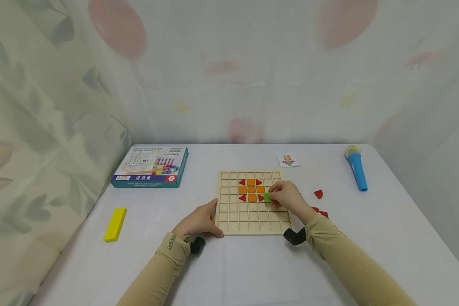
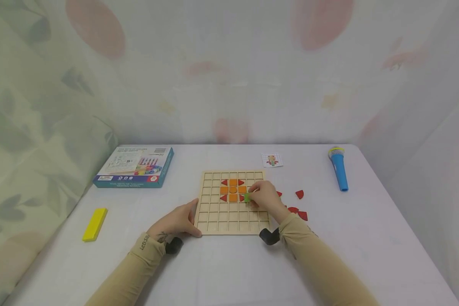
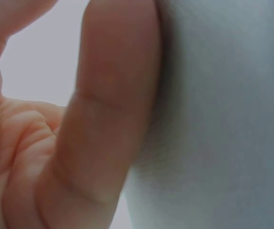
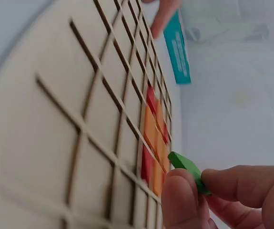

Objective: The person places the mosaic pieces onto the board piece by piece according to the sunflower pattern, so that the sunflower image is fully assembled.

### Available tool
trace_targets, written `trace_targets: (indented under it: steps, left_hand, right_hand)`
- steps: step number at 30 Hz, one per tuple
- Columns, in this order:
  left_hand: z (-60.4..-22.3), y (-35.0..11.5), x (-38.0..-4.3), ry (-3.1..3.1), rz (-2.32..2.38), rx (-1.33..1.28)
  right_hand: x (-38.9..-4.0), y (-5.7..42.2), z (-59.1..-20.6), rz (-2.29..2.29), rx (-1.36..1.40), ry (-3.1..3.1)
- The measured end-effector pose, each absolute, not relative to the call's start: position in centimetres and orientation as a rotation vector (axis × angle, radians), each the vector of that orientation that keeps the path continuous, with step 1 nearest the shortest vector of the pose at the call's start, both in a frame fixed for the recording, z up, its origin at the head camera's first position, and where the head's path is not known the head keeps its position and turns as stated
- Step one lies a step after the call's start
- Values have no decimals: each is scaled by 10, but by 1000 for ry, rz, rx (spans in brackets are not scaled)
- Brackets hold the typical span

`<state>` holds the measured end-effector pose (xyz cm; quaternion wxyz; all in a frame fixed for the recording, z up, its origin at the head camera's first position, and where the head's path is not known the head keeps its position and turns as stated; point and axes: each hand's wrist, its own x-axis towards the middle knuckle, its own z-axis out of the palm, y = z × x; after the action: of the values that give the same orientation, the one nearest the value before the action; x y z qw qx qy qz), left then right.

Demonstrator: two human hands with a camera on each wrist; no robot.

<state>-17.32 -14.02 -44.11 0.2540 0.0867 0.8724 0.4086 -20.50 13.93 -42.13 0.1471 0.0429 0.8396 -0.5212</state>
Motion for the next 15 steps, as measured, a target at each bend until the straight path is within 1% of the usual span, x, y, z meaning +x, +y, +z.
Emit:
trace_targets:
  steps: [3, 8, 15]
  left_hand:
    - [-441, -140, -174, 2374, 1113, 230]
    - [-441, -140, -174, 2383, 1098, 225]
    - [-444, -140, -175, 2363, 1124, 222]
  right_hand:
    - [-203, 124, -431, -1539, 176, 2354]
    - [-201, 108, -443, -1544, 185, 2343]
    - [-198, 98, -442, -1522, 196, 2377]
